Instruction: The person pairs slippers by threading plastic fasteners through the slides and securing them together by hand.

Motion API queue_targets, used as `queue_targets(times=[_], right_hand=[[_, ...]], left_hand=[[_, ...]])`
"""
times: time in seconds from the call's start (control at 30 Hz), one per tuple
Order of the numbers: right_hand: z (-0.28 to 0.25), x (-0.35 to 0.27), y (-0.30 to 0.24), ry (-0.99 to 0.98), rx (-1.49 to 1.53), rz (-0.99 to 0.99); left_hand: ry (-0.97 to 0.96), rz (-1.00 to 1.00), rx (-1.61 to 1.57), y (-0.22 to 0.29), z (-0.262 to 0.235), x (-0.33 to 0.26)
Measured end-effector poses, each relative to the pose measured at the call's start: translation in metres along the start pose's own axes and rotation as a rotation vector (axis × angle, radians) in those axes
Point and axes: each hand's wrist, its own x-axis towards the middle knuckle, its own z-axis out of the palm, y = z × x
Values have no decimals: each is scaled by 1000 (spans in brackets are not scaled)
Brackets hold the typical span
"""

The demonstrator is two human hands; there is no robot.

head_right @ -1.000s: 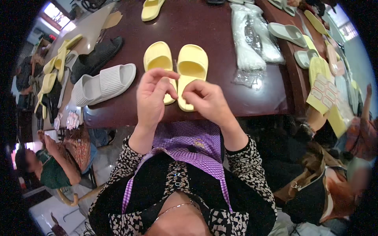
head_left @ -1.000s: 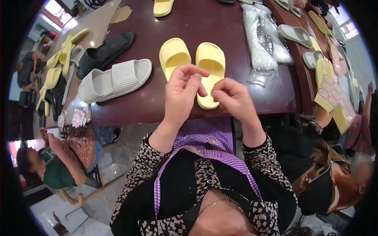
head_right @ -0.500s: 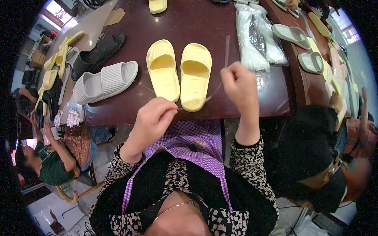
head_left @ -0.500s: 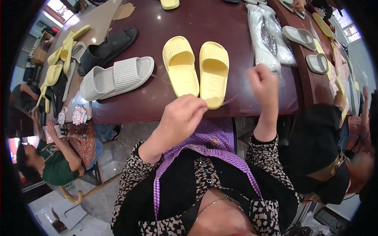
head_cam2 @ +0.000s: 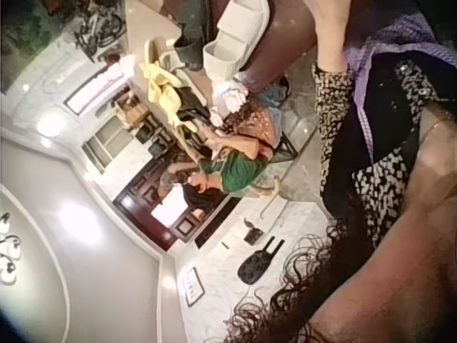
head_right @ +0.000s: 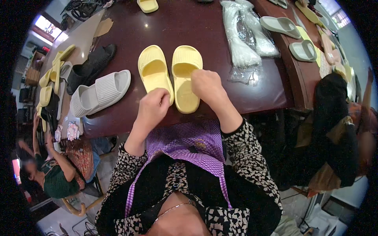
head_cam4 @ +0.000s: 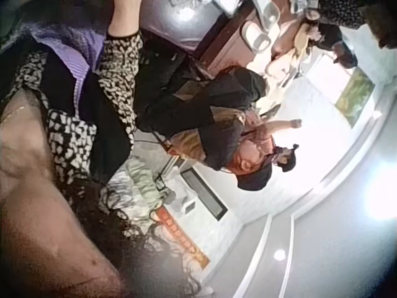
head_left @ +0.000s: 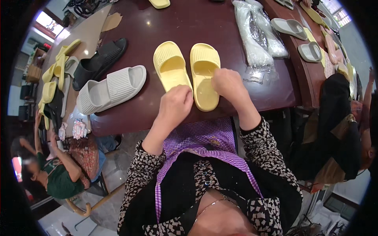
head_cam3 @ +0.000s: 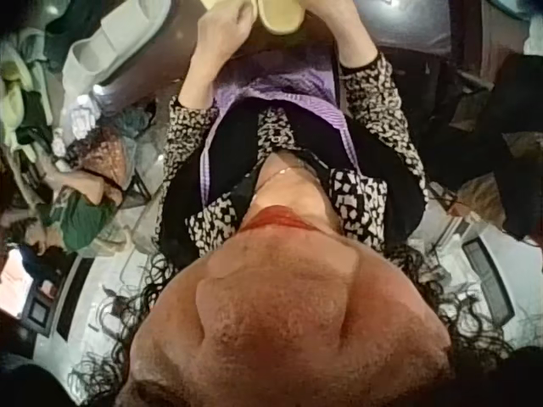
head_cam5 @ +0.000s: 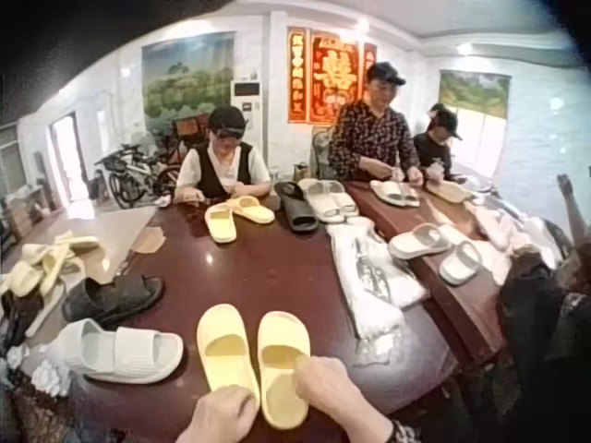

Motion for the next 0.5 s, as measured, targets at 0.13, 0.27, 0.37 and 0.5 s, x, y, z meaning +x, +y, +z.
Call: queue_targets(times=[0.13,0.27,0.37,0.5], right_hand=[[10,10,-3,91,85,26],[28,5,-1,233,200,-16],[37,1,2,356,274,-106],[41,0,7,415,320,-123]], left_hand=[[71,-33,143,-7,2,10],[75,32,286,9,-5,3],[45,104,364,25,-5,-7],[-61,76,391,29,8,-13]])
